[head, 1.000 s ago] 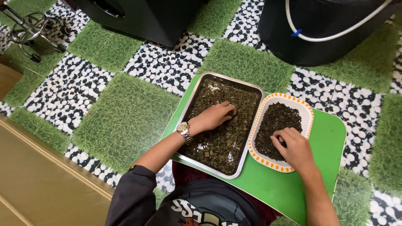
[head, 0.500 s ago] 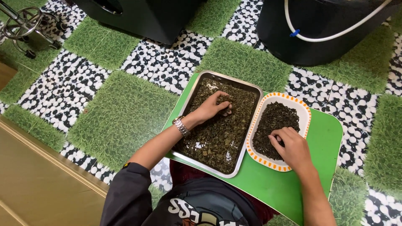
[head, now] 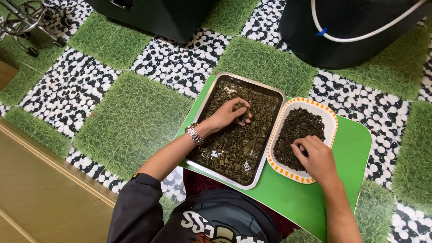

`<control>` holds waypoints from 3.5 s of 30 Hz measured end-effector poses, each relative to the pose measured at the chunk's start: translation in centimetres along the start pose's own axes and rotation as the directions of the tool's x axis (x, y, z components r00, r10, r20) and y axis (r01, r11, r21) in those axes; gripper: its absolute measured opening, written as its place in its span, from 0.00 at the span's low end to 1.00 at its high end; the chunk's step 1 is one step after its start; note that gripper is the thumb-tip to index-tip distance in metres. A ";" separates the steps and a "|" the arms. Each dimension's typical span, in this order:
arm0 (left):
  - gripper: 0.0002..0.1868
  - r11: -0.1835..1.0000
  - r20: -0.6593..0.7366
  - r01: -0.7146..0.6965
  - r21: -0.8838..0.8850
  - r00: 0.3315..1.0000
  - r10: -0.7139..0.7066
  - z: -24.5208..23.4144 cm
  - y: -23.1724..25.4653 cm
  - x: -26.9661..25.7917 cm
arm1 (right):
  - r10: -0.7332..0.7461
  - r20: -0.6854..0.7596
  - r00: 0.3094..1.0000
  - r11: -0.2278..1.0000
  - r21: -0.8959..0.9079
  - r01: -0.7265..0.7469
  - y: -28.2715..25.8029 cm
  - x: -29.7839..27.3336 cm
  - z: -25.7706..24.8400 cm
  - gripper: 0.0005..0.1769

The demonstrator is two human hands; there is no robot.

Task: Manually sorting dried tea leaves by picking out stems and impurities from a large tray and placing them into a smaller tray.

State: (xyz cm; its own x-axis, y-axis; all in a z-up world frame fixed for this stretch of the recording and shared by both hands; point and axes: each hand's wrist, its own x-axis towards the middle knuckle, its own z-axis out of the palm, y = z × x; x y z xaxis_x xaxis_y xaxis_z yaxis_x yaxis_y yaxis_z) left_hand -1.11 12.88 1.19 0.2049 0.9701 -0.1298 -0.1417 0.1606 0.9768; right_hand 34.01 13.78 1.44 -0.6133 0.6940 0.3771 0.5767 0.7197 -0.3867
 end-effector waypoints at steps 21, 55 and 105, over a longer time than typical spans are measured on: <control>0.20 0.951 -0.133 0.072 -0.301 0.984 -0.116 1.0 0.8 0.8 | 0.006 -0.003 1.000 1.000 0.012 -0.006 -0.5 0.1 -0.4 0.02; 0.10 0.391 0.157 -0.271 0.880 0.942 0.297 3.0 1.8 -1.5 | 0.020 0.014 1.000 1.000 0.006 -0.020 -0.7 0.2 -0.6 0.03; 0.24 -0.145 0.312 -0.299 0.943 0.947 0.080 4.8 2.9 -2.8 | 0.020 0.002 1.000 1.000 -0.006 -0.020 0.1 -0.2 0.3 0.03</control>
State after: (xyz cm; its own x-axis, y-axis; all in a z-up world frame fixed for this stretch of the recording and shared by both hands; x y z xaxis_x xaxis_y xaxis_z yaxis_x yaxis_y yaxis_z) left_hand 2.58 9.72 5.18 0.4849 0.8745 0.0082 0.8728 -0.4845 0.0583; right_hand 34.03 13.68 1.13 -0.6024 0.7085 0.3677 0.5923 0.7055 -0.3891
